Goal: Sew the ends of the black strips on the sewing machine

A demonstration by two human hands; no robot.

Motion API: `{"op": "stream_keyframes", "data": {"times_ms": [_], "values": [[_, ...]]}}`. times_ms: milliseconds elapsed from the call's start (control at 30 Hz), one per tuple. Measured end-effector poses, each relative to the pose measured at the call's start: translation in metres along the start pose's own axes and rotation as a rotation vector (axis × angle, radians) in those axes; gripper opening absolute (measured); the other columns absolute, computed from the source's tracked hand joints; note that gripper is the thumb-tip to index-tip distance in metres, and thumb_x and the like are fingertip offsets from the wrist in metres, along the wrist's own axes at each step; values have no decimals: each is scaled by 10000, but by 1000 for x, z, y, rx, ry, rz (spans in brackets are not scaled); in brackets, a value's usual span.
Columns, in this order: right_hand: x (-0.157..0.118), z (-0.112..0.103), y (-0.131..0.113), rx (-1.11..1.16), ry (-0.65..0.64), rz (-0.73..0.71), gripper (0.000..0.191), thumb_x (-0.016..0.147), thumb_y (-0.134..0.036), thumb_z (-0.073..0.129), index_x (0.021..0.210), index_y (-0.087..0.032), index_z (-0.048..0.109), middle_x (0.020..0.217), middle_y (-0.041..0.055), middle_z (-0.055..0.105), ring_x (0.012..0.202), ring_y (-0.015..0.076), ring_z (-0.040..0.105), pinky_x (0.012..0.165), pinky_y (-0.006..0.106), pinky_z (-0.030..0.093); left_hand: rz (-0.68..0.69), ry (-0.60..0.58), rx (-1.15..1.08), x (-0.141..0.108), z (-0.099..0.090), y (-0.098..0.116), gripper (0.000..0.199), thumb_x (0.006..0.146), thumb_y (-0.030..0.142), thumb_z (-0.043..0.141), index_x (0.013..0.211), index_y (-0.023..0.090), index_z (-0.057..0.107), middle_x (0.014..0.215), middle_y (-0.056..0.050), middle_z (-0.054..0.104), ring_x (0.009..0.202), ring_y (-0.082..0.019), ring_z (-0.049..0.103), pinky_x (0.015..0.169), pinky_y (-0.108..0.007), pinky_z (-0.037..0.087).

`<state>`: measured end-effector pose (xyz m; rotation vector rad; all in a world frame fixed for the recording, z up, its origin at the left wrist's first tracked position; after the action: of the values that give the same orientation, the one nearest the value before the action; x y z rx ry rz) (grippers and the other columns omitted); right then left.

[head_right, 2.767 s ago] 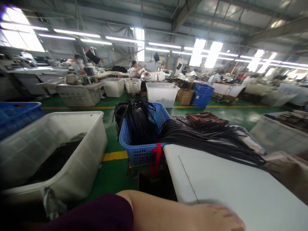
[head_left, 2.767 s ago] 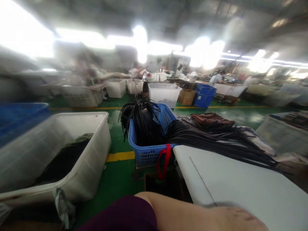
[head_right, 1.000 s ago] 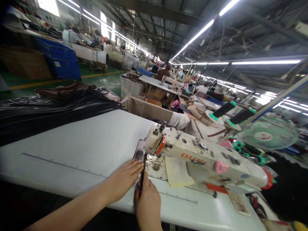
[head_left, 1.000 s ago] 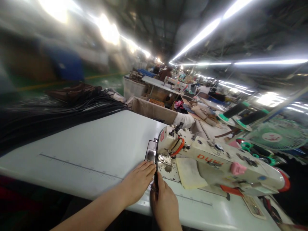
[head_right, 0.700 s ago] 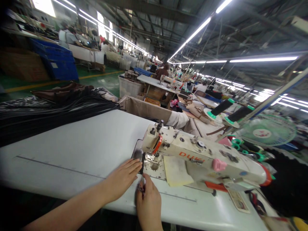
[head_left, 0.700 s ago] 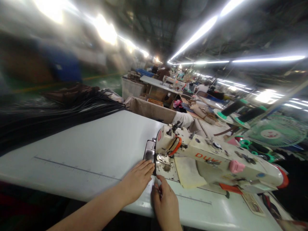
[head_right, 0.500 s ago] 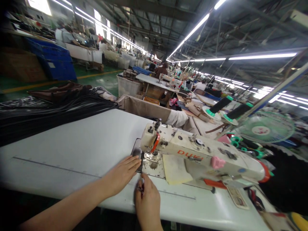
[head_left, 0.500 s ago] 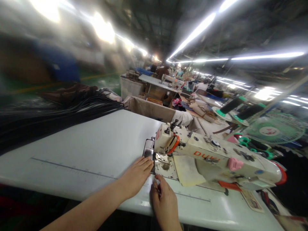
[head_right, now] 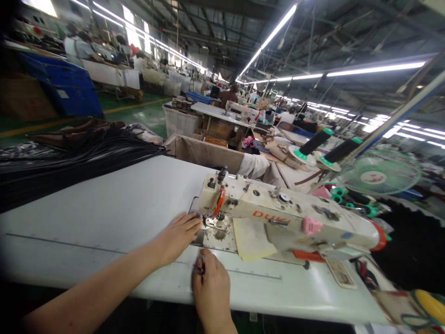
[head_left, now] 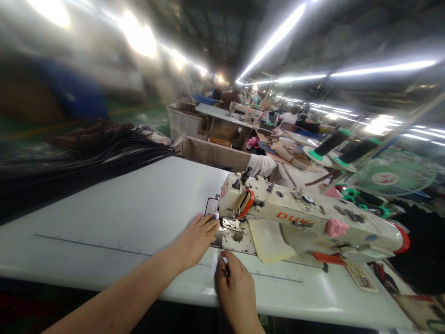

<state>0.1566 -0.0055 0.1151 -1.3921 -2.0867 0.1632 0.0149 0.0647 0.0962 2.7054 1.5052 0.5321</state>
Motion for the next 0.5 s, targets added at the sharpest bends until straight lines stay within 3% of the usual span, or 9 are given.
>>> {"op": "stream_keyframes", "data": {"times_ms": [267, 400, 500], "values": [[-2, 3, 3, 6, -25, 14, 316, 905, -126, 482, 1163, -209, 643, 910, 45, 749, 768, 217, 707, 679, 297, 498, -19, 3, -145, 6, -2, -9, 401, 1031, 205, 450, 1412, 208, 574, 1511, -93, 567, 1454, -295, 451, 1234, -574, 290], [-3, 1, 0, 8, -7, -8, 284, 923, -140, 478, 1149, -210, 636, 879, 40, 734, 733, 211, 686, 653, 296, 475, -5, 14, -364, 25, -7, -30, 333, 1023, 204, 437, 1230, 218, 697, 1344, -66, 683, 1314, -234, 581, 1200, -446, 400], [-2, -1, -2, 19, 20, -10, 233, 935, -149, 482, 1102, -218, 630, 851, 34, 719, 714, 201, 671, 645, 285, 454, 0, 30, -413, 50, -4, -48, 340, 1006, 190, 444, 1230, 203, 700, 1379, -84, 646, 1288, -216, 594, 1178, -379, 443]]}}
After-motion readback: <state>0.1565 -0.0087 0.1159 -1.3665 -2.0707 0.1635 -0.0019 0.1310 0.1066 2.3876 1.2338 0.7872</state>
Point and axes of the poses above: each hand's wrist, its own x-axis towards the middle knuckle, its own z-axis out of the palm, y = z × x, the point moved 7 cm from there along x, towards the middle knuckle
